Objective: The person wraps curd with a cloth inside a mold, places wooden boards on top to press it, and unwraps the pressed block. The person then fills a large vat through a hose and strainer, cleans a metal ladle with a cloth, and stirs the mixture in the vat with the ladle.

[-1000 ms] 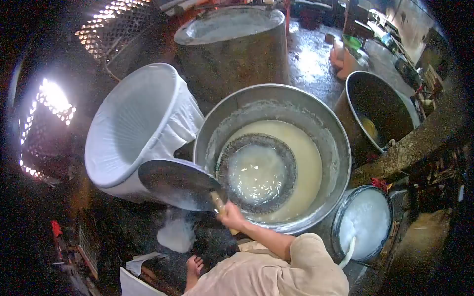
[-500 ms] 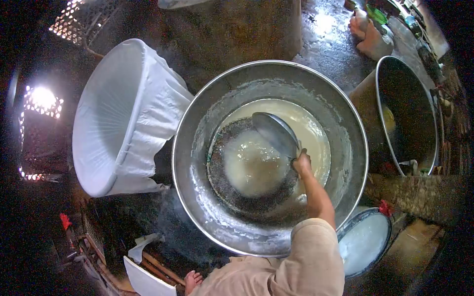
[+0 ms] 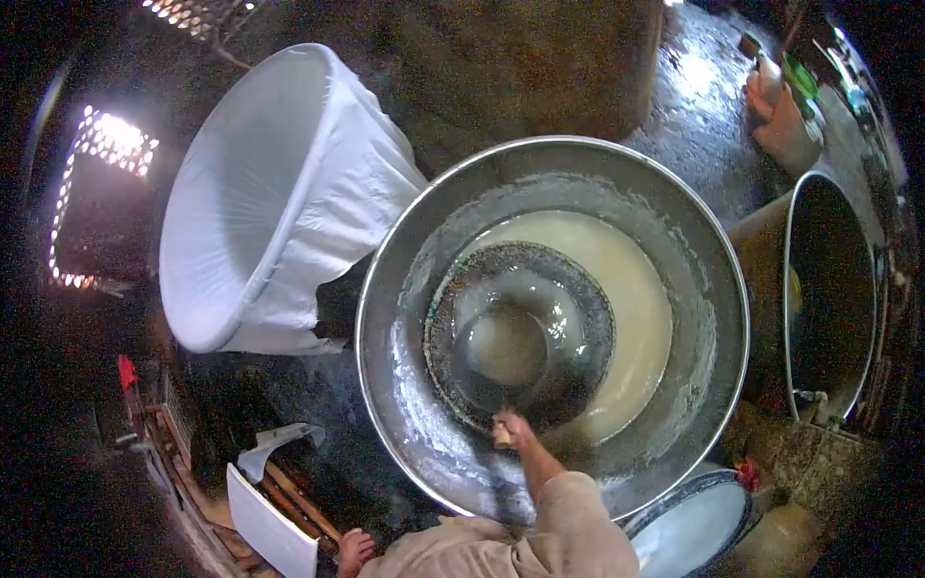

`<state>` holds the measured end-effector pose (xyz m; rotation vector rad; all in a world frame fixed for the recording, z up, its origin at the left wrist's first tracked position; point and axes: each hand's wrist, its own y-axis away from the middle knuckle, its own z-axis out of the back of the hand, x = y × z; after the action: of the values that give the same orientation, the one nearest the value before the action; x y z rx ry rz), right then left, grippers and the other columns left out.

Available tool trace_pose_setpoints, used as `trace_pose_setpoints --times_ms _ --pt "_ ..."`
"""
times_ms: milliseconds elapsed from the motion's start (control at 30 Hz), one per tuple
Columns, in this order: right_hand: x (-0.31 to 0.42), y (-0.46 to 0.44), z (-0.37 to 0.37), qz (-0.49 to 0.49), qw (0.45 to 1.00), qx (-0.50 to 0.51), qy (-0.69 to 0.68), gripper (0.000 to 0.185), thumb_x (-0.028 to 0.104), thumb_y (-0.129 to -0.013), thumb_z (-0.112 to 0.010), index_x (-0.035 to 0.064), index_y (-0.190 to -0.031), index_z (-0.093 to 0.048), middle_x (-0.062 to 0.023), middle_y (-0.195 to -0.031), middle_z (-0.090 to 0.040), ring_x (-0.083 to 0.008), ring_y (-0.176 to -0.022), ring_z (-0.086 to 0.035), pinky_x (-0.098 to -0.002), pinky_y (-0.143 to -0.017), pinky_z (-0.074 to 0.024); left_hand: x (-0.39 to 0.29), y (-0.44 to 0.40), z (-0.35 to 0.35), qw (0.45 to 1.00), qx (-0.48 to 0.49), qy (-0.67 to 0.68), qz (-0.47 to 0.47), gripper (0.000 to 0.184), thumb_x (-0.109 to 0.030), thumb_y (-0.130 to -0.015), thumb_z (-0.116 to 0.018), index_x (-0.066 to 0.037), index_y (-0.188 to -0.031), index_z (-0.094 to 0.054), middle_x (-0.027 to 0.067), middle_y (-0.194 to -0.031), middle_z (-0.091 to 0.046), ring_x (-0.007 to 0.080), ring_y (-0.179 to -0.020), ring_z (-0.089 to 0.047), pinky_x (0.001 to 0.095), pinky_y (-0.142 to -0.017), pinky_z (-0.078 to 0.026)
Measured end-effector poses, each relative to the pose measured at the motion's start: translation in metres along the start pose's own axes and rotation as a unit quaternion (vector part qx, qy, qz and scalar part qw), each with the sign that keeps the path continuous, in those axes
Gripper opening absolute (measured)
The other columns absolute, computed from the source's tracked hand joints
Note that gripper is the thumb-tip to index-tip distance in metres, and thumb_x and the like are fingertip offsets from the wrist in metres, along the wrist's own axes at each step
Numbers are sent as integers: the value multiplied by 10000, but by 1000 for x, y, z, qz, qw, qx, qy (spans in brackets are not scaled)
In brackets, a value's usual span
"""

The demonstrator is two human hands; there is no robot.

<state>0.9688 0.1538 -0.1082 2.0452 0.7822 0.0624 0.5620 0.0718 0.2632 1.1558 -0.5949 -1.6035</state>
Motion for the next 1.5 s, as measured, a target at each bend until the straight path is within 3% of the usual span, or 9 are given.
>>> trace_pose_setpoints --times_ms 167,600,967,1100,1133,1200,1300,1367,1500 --pt "-43 64 -114 135 989 54 -2 129 76 -853 -514 66 -742 -447 -12 -558 -411 -130 -445 -423 -278 -421 -396 13 -75 5 997 -14 18 -67 237 -191 -875 -484 -119 -1089 -558 68 -836 -635 170 -643 -614 271 -496 -461" --pt "-145 233 -280 531 798 -223 179 88 -9 -761 -554 2 -785 -470 -76 -579 -504 -180 -421 -494 -323 -351 -411 59 -203 5 984 103 122 -75 343 -269 -873 -500 -76 -1156 -518 99 -903 -624 198 -651 -601 341 -540 -469" --pt "-313 144 -321 568 648 -232 452 135 41 -753 -605 14 -844 -508 -72 -639 -553 -170 -507 -551 -344 -435 -459 -40 -89 36 866 384 160 -276 442 -287 -859 -547 -29 -1214 -494 94 -1070 -592 217 -911 -578 324 -762 -437" --pt "-359 131 -347 459 790 35 404 96 32 -765 -586 0 -822 -515 -53 -608 -554 -122 -483 -534 -276 -400 -421 -72 -70 22 747 527 322 -245 476 -392 -886 -498 -47 -1214 -475 62 -1077 -565 160 -946 -533 257 -744 -426" --pt "-377 159 -360 450 800 33 396 83 23 -773 -579 4 -816 -511 -49 -592 -550 -105 -468 -523 -257 -383 -407 -72 -85 23 812 362 210 -408 603 -547 -857 -471 -18 -1147 -493 66 -962 -573 146 -824 -538 225 -700 -427" --pt "-386 167 -361 371 835 80 398 108 41 -776 -591 0 -829 -505 -51 -605 -550 -111 -474 -529 -274 -396 -422 -90 -51 40 802 447 246 -310 668 -598 -829 -473 2 -1122 -502 77 -932 -578 154 -791 -545 226 -690 -436" --pt "-383 171 -348 308 860 164 372 131 79 -783 -587 -4 -844 -506 -52 -615 -545 -119 -484 -538 -277 -415 -440 -105 -89 34 498 833 243 14 746 -614 -805 -518 37 -1170 -489 158 -1083 -573 247 -964 -572 370 -893 -448" --pt "-377 182 -343 307 854 175 381 110 93 -784 -554 9 -823 -495 -71 -601 -533 -157 -440 -535 -289 -382 -430 -100 -48 14 812 495 264 -162 690 -584 -819 -515 21 -1150 -517 163 -1075 -582 274 -958 -579 373 -892 -451" --pt "-345 210 -320 441 772 185 418 216 218 -787 -580 8 -835 -559 -52 -629 -554 -150 -513 -559 -292 -449 -464 -96 -12 -36 789 496 252 -261 524 -413 -864 -507 12 -1170 -495 159 -1084 -560 268 -986 -559 376 -890 -455"
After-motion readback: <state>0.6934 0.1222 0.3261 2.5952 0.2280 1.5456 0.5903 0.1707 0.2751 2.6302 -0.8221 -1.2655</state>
